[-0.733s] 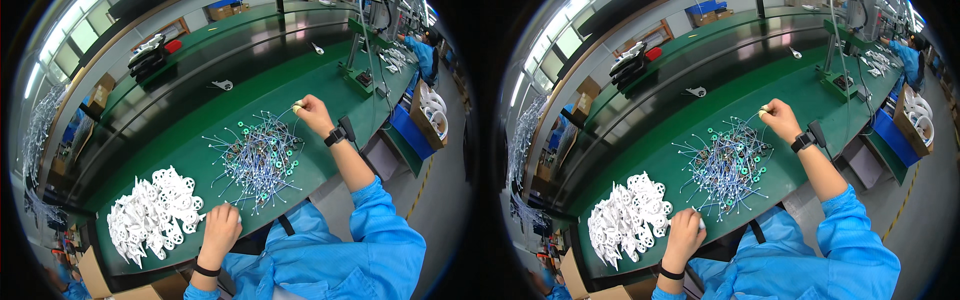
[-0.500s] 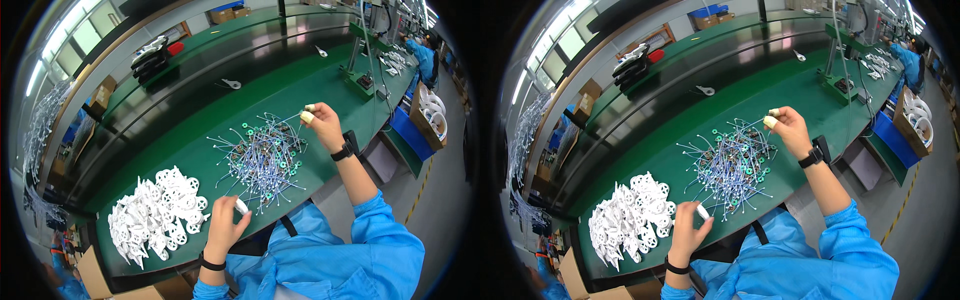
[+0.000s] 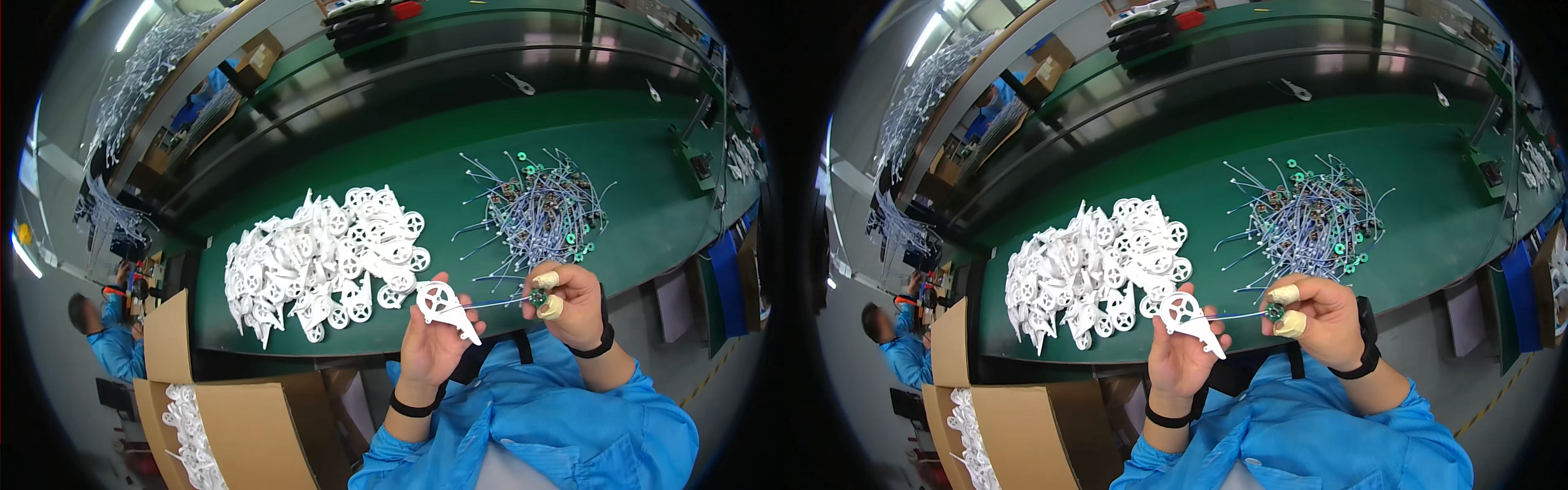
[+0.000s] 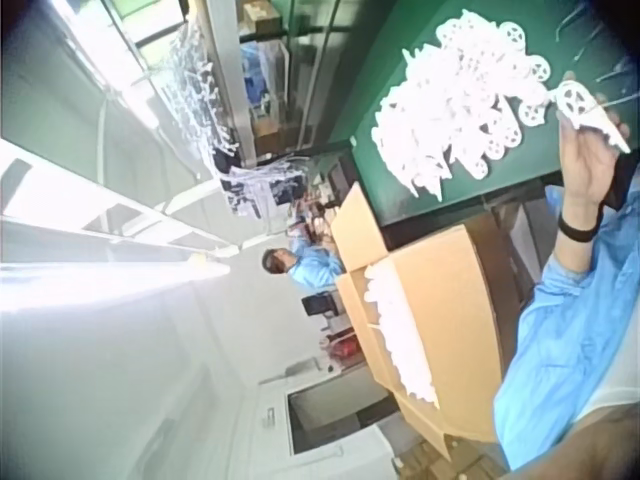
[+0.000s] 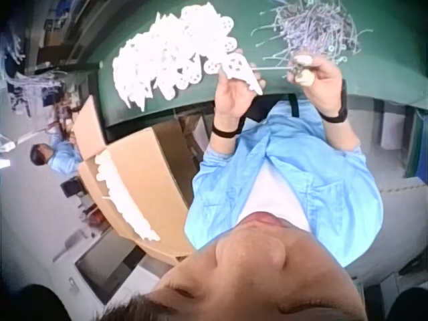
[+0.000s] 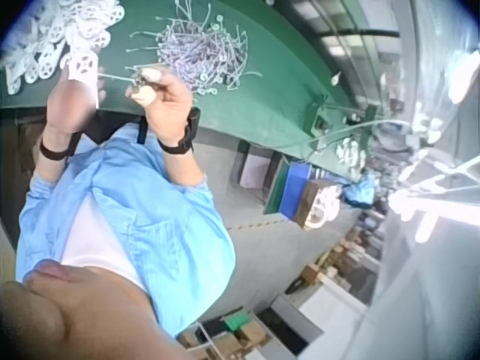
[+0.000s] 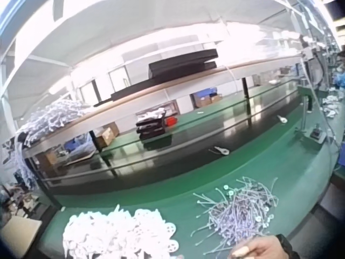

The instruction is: Manually assemble small white plastic components with electrical wiring pins on a factory production line.

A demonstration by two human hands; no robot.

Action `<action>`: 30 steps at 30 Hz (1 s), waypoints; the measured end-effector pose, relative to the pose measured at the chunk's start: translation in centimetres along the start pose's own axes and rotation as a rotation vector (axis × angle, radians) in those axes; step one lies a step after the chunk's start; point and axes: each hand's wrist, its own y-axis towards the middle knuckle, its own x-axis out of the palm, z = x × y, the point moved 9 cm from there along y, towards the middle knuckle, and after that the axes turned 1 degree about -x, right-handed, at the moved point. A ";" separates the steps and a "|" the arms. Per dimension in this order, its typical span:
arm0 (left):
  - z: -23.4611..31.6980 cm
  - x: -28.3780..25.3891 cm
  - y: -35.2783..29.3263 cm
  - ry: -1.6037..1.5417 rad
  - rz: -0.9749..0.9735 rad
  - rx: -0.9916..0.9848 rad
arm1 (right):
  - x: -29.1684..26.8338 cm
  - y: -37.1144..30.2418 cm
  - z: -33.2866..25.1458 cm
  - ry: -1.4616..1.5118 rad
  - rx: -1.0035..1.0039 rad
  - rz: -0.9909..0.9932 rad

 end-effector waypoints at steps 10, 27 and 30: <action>0.2 0.0 -0.2 0.021 -0.064 -0.017 | -0.5 -1.0 1.2 -0.079 0.043 0.015; 0.2 -0.8 -0.1 0.328 0.102 0.135 | 0.6 -1.6 0.9 -0.244 -0.048 -0.059; 0.3 -1.3 0.0 0.271 0.116 0.126 | 0.2 -1.7 1.2 -0.230 -0.034 -0.029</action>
